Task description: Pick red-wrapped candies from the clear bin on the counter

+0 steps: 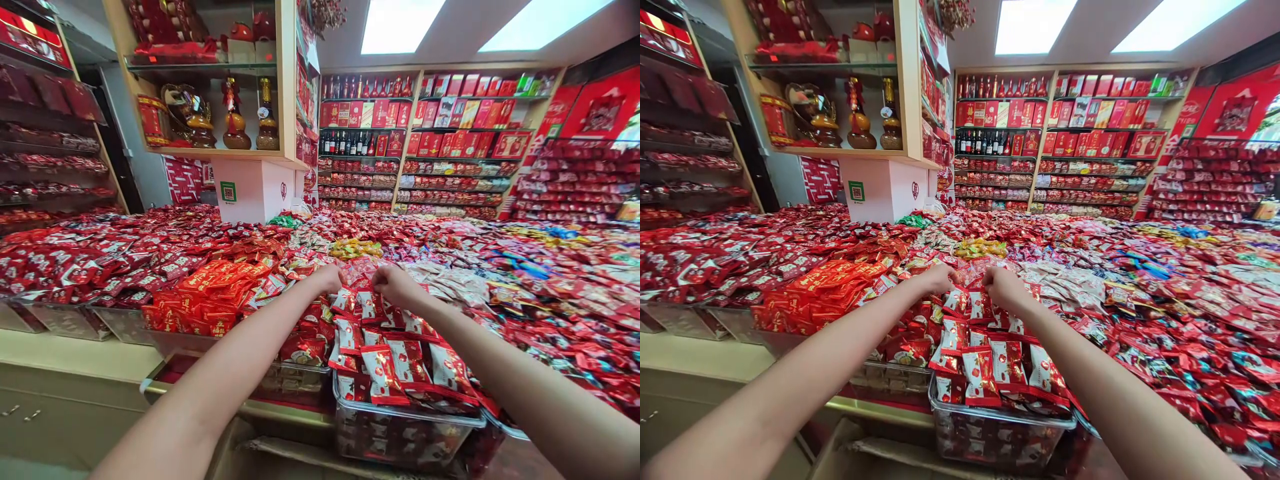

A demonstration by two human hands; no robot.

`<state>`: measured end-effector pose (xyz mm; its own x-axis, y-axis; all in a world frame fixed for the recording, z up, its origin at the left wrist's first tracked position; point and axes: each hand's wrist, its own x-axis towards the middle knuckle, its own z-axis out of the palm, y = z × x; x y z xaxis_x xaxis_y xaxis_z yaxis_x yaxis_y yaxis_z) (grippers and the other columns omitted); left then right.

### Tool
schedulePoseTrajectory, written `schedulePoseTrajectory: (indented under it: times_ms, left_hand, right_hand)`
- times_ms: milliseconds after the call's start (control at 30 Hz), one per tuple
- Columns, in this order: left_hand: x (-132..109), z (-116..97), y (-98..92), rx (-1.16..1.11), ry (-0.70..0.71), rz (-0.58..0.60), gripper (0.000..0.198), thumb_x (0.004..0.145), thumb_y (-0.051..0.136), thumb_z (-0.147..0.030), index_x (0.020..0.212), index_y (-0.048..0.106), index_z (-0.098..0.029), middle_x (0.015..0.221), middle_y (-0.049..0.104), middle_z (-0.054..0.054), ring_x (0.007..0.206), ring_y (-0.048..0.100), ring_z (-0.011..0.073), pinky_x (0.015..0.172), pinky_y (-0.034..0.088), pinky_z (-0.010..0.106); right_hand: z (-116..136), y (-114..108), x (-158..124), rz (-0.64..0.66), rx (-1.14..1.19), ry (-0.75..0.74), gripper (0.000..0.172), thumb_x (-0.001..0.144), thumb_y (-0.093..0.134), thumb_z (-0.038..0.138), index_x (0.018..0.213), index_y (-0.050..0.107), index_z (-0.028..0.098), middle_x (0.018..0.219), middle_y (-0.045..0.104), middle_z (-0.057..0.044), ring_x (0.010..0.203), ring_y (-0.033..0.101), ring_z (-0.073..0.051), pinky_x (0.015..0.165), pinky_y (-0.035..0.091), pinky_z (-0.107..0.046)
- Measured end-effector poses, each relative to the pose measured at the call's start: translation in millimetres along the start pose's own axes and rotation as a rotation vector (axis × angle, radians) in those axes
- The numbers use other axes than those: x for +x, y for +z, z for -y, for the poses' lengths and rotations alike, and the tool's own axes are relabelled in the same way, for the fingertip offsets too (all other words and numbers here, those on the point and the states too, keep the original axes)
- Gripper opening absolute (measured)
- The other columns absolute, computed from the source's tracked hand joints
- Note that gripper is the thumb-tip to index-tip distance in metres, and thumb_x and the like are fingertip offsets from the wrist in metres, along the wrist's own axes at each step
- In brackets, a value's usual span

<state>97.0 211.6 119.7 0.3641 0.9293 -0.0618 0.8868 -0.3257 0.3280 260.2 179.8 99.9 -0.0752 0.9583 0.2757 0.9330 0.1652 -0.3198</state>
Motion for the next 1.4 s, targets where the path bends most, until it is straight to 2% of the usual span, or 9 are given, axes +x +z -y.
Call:
schedulePoseTrajectory:
  times_ms: [167, 300, 433, 567, 700, 967, 1133, 1267, 1400]
  left_hand:
    - [-13, -8, 0.7, 0.141, 0.034, -0.018, 0.016, 0.078, 0.056, -0.027, 0.088, 0.059, -0.015, 0.092, 0.063, 0.003, 0.085, 0.059, 0.0157, 0.075, 0.048, 0.036]
    - [-18, -12, 5.7, 0.168, 0.160, -0.060, 0.025, 0.080, 0.050, -0.035, 0.093, 0.058, -0.016, 0.095, 0.063, 0.004, 0.084, 0.058, 0.0156, 0.074, 0.047, 0.035]
    - [-14, -14, 12.6, 0.172, 0.222, -0.031, 0.044, 0.071, 0.049, -0.054, 0.087, 0.062, -0.014, 0.090, 0.066, 0.008, 0.076, 0.060, 0.0178, 0.062, 0.044, 0.029]
    - [-12, -16, 16.4, 0.181, 0.264, 0.008, 0.058, 0.059, 0.049, -0.066, 0.085, 0.064, -0.017, 0.087, 0.068, 0.009, 0.071, 0.060, 0.0208, 0.052, 0.040, 0.026]
    - [-14, -18, 15.4, 0.197, 0.284, 0.042, 0.053, 0.062, 0.046, -0.064, 0.077, 0.066, -0.017, 0.074, 0.069, 0.007, 0.063, 0.059, 0.0191, 0.049, 0.037, 0.026]
    - [-18, -27, 14.6, 0.173, 0.232, 0.076, 0.050, 0.064, 0.050, -0.057, 0.079, 0.066, -0.013, 0.081, 0.068, 0.013, 0.073, 0.061, 0.0251, 0.058, 0.040, 0.030]
    - [-8, -26, 6.8, 0.003, 0.193, 0.088, 0.037, 0.060, 0.059, -0.050, 0.063, 0.063, -0.014, 0.072, 0.067, 0.011, 0.078, 0.060, 0.0259, 0.064, 0.042, 0.030]
    - [7, -22, -2.0, -0.326, 0.127, 0.038, 0.035, 0.079, 0.039, -0.043, 0.088, 0.057, -0.015, 0.088, 0.065, 0.009, 0.078, 0.061, 0.0191, 0.063, 0.046, 0.027]
    - [14, -19, -4.4, -0.679, 0.111, 0.156, 0.037, 0.087, 0.023, -0.038, 0.093, 0.052, -0.016, 0.086, 0.066, 0.007, 0.070, 0.064, 0.0116, 0.061, 0.051, 0.023]
  right_hand:
    - [11, 5, -1, 0.009, -0.120, 0.019, 0.014, 0.070, 0.051, 0.019, 0.079, 0.062, 0.020, 0.086, 0.067, -0.005, 0.084, 0.058, -0.023, 0.070, 0.039, -0.034]
    - [4, -13, 2, 0.051, -0.173, -0.030, 0.021, 0.074, 0.048, 0.020, 0.089, 0.063, 0.020, 0.088, 0.068, -0.005, 0.079, 0.060, -0.018, 0.066, 0.040, -0.026]
    - [-3, -26, 4, 0.111, -0.252, -0.072, 0.017, 0.072, 0.052, 0.023, 0.077, 0.066, 0.017, 0.076, 0.069, -0.006, 0.069, 0.060, -0.017, 0.057, 0.037, -0.024]
    - [-1, -19, 5, 0.152, -0.297, -0.062, 0.013, 0.067, 0.055, 0.023, 0.068, 0.067, 0.017, 0.070, 0.068, -0.007, 0.066, 0.059, -0.018, 0.052, 0.035, -0.024]
    - [-4, -11, 9, 0.150, -0.239, -0.011, 0.013, 0.063, 0.059, 0.019, 0.073, 0.067, 0.017, 0.072, 0.068, -0.006, 0.065, 0.059, -0.017, 0.052, 0.036, -0.023]
    - [-26, -29, 13, 0.073, -0.045, 0.138, 0.017, 0.063, 0.060, 0.016, 0.079, 0.063, 0.016, 0.071, 0.066, -0.004, 0.060, 0.056, -0.014, 0.051, 0.038, -0.023]
    - [-32, -37, 9, -0.008, 0.161, 0.226, 0.010, 0.066, 0.058, 0.015, 0.076, 0.060, 0.015, 0.069, 0.064, -0.005, 0.059, 0.054, -0.013, 0.049, 0.038, -0.023]
    - [-24, -45, 6, -0.023, 0.387, 0.244, 0.007, 0.073, 0.055, 0.017, 0.080, 0.056, 0.014, 0.067, 0.062, -0.003, 0.051, 0.050, -0.008, 0.044, 0.036, -0.019]
    - [-14, -45, 1, 0.024, 0.549, 0.211, 0.006, 0.077, 0.052, 0.016, 0.083, 0.054, 0.015, 0.065, 0.058, 0.000, 0.048, 0.047, -0.005, 0.045, 0.039, -0.017]
